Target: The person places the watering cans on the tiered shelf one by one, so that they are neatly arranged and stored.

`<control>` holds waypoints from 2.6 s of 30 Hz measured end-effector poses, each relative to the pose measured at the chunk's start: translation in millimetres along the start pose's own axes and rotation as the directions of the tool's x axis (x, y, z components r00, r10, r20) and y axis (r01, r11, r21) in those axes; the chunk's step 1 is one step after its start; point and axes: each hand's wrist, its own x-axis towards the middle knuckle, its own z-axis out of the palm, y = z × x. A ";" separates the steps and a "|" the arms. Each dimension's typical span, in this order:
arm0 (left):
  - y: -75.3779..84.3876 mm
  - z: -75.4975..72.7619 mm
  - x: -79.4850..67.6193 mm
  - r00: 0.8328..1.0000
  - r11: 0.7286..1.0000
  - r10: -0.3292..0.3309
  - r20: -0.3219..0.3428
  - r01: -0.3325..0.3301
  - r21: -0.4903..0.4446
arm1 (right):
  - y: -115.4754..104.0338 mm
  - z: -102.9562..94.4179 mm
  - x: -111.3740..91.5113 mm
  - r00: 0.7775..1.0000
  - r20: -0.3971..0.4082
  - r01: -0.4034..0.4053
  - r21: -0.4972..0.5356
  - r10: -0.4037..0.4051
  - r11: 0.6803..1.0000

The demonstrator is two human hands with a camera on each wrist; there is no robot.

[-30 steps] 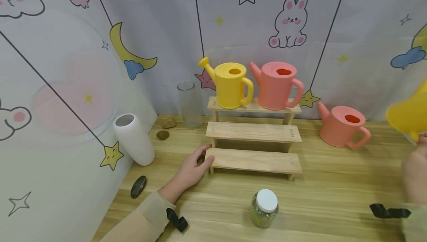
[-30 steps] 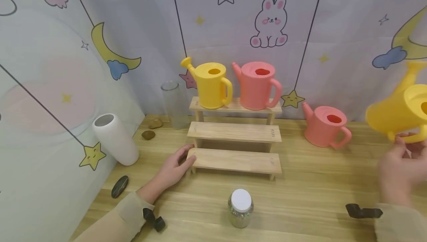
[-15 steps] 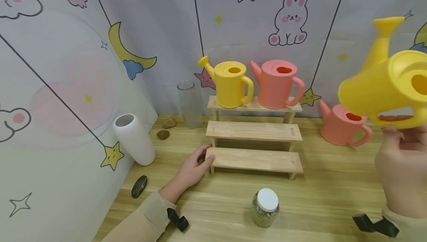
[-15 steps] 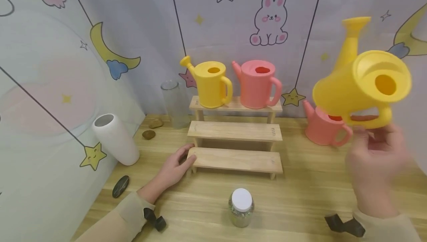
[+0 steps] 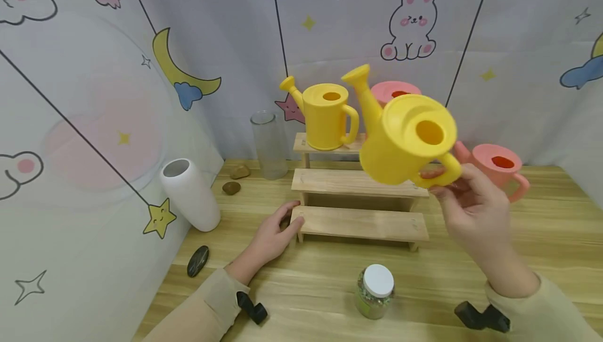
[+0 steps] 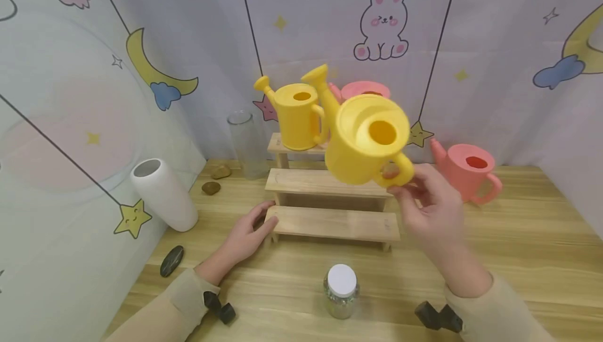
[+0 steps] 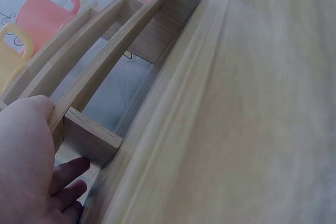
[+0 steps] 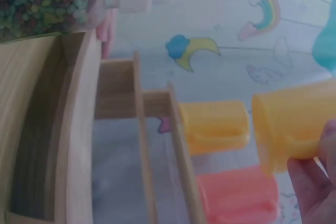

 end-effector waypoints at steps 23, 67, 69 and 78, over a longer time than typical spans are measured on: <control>1.3 -1.1 0.3 1.000 1.000 0.012 -0.015 -0.011 0.027 | 58.3 83.5 2.0 0.849 0.459 -0.232 -0.120 0.261 0.965; 2.2 0.9 -1.2 1.000 0.999 -0.004 -0.016 0.005 0.038 | 54.1 87.1 1.9 0.782 0.478 -0.341 -0.208 0.400 0.917; 2.3 1.1 -1.5 1.000 0.999 -0.005 -0.015 0.006 0.040 | 54.7 82.5 0.6 0.792 0.463 -0.344 -0.201 0.399 0.917; 2.9 2.5 -1.8 1.000 0.999 -0.023 -0.008 0.023 0.036 | 59.1 42.6 -12.6 0.920 0.245 -0.258 -0.206 0.305 0.944</control>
